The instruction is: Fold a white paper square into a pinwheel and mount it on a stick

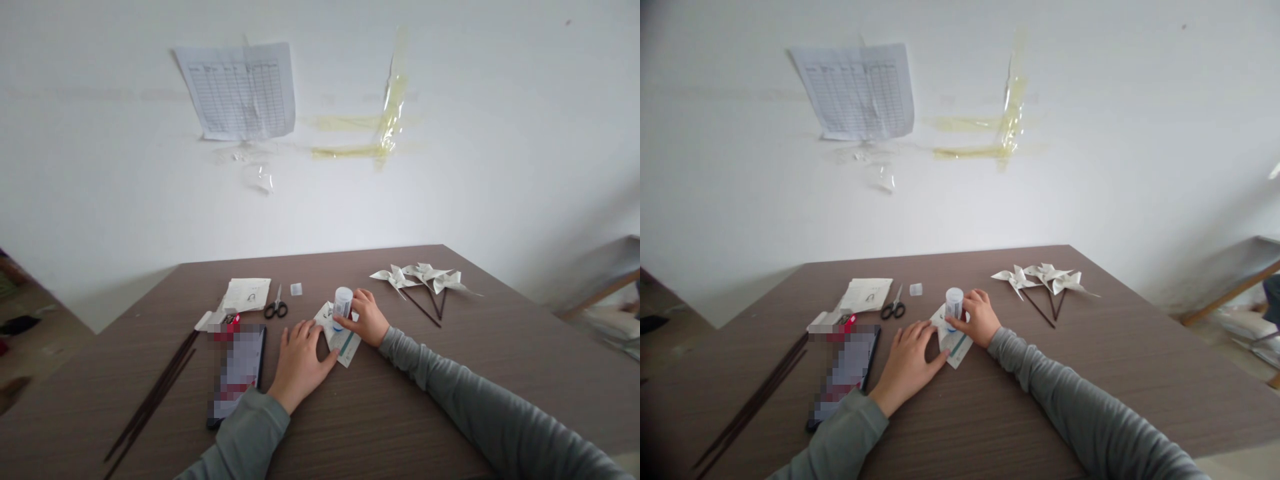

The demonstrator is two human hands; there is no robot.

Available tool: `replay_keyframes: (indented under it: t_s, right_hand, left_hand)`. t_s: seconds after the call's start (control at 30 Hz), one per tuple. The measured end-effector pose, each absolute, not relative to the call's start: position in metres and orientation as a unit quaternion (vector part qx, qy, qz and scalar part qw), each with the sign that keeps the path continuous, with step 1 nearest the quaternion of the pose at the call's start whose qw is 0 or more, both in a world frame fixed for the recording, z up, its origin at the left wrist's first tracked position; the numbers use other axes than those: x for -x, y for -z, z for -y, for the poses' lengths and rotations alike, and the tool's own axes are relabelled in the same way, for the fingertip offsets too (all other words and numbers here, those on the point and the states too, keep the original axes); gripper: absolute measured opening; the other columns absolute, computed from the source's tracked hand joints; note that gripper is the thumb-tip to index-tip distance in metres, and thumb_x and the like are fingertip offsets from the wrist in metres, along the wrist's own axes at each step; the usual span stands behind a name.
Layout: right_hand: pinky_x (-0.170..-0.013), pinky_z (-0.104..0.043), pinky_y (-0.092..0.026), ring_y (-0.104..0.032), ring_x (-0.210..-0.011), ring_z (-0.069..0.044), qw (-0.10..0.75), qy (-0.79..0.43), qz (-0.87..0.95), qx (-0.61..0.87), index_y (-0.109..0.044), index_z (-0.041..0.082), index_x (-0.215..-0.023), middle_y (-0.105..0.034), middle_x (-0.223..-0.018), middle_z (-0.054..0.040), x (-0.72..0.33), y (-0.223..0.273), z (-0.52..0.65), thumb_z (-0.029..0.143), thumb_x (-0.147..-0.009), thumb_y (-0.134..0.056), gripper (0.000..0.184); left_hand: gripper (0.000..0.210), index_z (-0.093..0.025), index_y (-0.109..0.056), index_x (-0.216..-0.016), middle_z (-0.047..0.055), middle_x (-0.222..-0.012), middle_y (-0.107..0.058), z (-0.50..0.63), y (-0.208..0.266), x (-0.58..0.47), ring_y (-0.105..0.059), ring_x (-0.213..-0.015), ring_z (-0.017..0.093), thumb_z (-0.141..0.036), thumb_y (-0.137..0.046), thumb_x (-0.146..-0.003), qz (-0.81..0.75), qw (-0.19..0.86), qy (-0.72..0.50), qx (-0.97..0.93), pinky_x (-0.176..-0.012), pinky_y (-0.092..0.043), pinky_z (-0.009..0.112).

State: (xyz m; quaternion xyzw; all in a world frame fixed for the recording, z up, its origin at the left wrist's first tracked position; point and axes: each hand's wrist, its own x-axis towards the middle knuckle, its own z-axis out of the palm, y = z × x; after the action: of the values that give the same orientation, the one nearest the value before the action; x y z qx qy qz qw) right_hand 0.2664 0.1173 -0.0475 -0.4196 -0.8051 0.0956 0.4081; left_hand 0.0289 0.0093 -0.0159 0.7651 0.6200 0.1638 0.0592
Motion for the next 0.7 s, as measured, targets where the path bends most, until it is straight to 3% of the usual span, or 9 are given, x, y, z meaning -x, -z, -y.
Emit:
replay_keyframes:
  t_s: [0.43, 0.7]
  right_hand:
    - [-0.132, -0.067, -0.063, -0.078, -0.107, -0.033, 0.391, -0.066, 0.82, 0.413, -0.071, 0.029, -0.084, -0.076, -0.098, -0.0031, -0.2658, 0.0459, -0.1145, 0.048, -0.105, -0.105, 0.044]
    - [-0.132, -0.068, -0.064, -0.08, -0.114, -0.037, 0.442, -0.072, 0.793, 0.413, -0.08, 0.03, -0.088, -0.084, -0.104, -0.0079, -0.2696, 0.0483, -0.113, 0.059, -0.108, -0.101, 0.042]
  left_hand:
    - [0.047, -0.025, -0.089, -0.157, 0.021, -0.181, -0.082, -0.0099, 0.0157, -0.028, -0.069, -0.179, 0.049, -0.039, -0.091, -0.113, -0.62, 0.06, -0.162, -0.765, -0.156, -0.047, 0.082]
    - [0.046, -0.027, -0.09, -0.156, 0.019, -0.179, -0.084, -0.0108, 0.02, -0.0261, -0.071, -0.177, 0.049, -0.037, -0.091, -0.111, -0.611, 0.055, -0.174, -0.77, -0.154, -0.048, 0.083]
